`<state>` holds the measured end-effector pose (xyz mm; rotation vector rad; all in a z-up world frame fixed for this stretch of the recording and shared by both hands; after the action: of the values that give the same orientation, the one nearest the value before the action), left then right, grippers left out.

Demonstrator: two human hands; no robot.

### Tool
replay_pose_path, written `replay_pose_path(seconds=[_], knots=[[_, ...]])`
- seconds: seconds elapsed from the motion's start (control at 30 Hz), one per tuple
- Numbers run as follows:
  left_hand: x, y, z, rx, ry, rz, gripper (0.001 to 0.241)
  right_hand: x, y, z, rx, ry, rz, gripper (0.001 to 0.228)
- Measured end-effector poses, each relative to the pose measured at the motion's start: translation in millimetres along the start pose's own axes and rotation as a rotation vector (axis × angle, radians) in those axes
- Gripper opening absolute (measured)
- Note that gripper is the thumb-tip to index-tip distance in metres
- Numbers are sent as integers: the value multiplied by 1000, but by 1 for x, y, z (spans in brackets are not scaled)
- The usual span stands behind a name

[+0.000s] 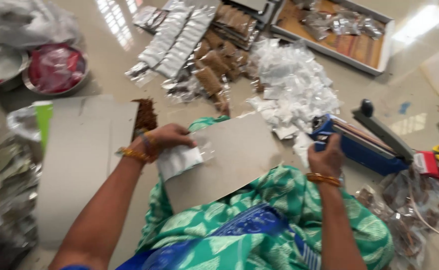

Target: The person staples small white sachets onto a cardboard backing for display and distribution.

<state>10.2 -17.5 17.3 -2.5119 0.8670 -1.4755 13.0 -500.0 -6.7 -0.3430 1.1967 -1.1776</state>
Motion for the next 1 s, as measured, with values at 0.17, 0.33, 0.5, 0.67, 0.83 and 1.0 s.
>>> replay_pose_path(seconds=[0.17, 0.33, 0.5, 0.67, 0.83, 1.0], knots=[[-20, 2, 27, -9, 137, 32, 43, -97, -88, -15, -170, 41, 142, 35], [-30, 4, 30, -51, 87, -77, 42, -44, -96, -56, -417, 316, 292, 41], [-26, 8, 37, -32, 79, -87, 43, -2, -107, -85, -440, 345, 42, 34], [-16, 8, 28, -32, 62, -133, 42, -113, -137, -62, -347, 27, 16, 32], [1, 5, -3, 14, 0, -214, 57, -196, -59, -55, -536, 233, 837, 35], [-69, 17, 68, 5, 48, -468, 87, -218, 33, -94, -667, 633, 1239, 37]])
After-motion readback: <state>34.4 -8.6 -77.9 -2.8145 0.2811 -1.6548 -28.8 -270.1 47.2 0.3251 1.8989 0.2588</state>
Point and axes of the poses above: each hand's wrist, its own z-axis towards the middle knuckle, its own y-axis out of the palm, x = y × z, the point moved 2 cm from there along z, towards the middle knuckle, and after that the axes turned 8 degrees about x, right-handed, at the moved point
